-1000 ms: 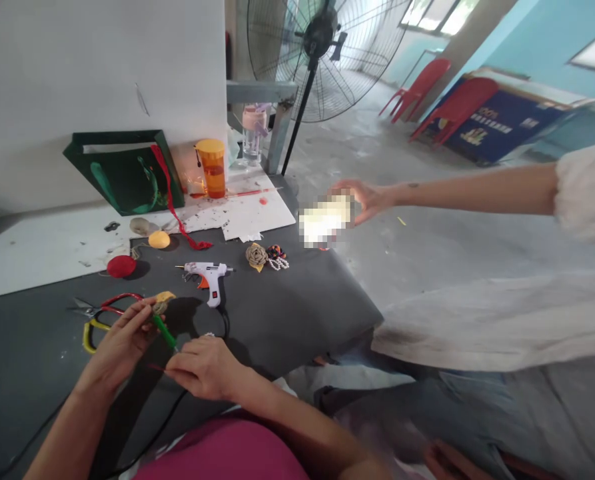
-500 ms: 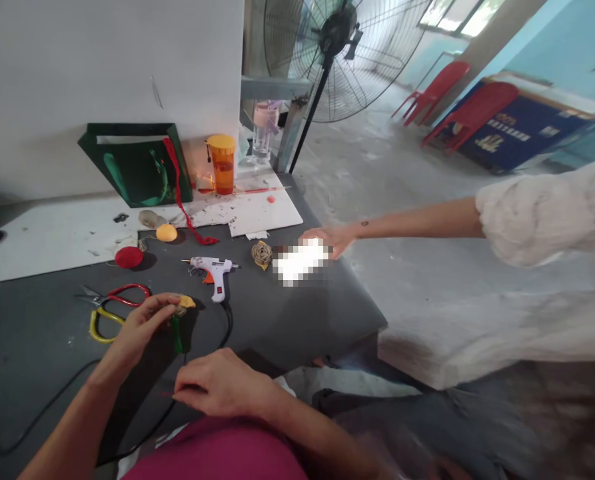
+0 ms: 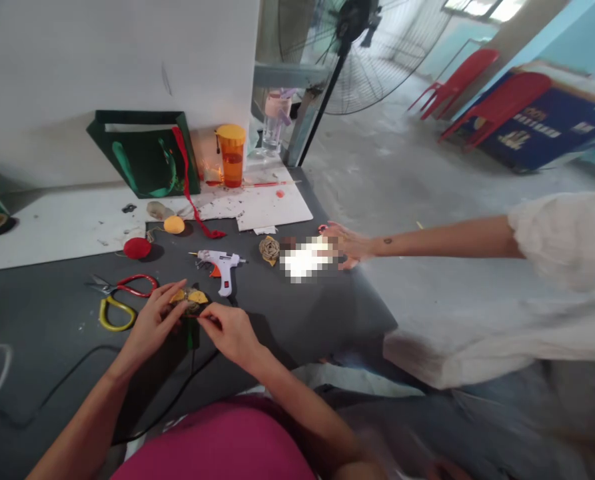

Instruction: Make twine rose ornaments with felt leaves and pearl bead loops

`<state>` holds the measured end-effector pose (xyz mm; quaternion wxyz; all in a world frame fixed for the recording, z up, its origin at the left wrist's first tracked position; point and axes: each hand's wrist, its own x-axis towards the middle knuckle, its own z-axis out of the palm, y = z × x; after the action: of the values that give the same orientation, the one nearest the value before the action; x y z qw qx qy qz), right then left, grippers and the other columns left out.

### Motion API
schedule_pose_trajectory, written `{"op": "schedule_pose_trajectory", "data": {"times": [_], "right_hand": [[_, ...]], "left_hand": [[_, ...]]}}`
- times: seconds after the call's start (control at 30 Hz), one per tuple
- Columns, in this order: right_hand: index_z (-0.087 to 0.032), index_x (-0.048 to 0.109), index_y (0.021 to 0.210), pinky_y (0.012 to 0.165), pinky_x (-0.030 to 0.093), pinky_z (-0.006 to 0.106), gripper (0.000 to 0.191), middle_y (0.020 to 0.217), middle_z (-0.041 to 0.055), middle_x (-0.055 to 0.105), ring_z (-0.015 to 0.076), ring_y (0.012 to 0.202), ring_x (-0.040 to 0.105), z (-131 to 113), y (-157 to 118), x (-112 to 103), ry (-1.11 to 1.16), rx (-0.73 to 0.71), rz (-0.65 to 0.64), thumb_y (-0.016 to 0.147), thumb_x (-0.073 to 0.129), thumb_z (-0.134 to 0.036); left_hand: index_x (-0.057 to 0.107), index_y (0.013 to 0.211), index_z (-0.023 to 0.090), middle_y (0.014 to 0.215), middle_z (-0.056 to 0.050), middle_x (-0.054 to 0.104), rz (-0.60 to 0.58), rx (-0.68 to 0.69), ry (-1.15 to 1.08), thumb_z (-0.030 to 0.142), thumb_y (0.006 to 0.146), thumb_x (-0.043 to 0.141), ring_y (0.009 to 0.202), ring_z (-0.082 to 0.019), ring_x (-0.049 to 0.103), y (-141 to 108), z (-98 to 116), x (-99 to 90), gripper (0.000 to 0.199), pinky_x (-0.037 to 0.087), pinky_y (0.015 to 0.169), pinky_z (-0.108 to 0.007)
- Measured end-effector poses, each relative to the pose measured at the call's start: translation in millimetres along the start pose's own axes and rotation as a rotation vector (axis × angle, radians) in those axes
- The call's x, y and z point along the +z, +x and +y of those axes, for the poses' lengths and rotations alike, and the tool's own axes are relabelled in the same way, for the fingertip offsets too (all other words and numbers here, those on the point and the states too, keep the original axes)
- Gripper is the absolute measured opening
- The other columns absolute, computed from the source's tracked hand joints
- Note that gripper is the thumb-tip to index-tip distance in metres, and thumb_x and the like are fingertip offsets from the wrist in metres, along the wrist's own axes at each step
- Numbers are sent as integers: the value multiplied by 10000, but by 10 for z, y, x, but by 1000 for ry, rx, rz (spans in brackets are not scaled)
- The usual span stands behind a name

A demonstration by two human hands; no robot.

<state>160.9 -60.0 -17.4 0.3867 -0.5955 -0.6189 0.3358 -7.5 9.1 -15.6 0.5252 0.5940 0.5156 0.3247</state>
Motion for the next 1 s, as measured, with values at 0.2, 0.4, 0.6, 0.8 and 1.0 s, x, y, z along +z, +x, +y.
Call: {"op": "schedule_pose_trajectory", "data": {"times": [0.2,0.4,0.6,0.8,1.0], "right_hand": [[-174,646,777,535,430,209,150,622,-4,637,121,528,572,51,177,42,100,53,100,867,557,-254],[-189,662,860,626,475,214,88,774,19,709,142,677,647,-93,284,76,36,-57,41,873,575,-201],[-170,664,855,653,469,220,107,832,33,714,136,697,635,-133,281,84,-73,-135,11,843,582,-102],[-172,663,830,647,458,215,78,804,21,702,128,689,623,-126,232,30,-98,-134,-62,838,607,-119],[-171,669,779,576,454,193,75,702,-6,681,110,614,611,-126,191,-7,127,15,-121,834,618,-164]], "left_hand": [[692,1110,245,1088,-73,566,87,32,68,322,753,693,481,-59,460,-38,50,-99,365,429,449,-213],[737,927,216,708,-3,597,29,30,49,375,707,731,522,-108,433,-107,184,-74,271,371,502,-210],[761,877,239,845,-38,634,-2,62,14,364,692,739,602,-130,492,-94,198,-33,225,390,544,-219],[745,691,236,869,-65,662,-32,67,40,348,660,748,808,-216,587,-109,231,-80,116,445,639,-250],[676,697,209,700,-17,648,-185,77,187,303,771,628,665,-171,561,-166,207,-138,129,408,650,-254]]}}
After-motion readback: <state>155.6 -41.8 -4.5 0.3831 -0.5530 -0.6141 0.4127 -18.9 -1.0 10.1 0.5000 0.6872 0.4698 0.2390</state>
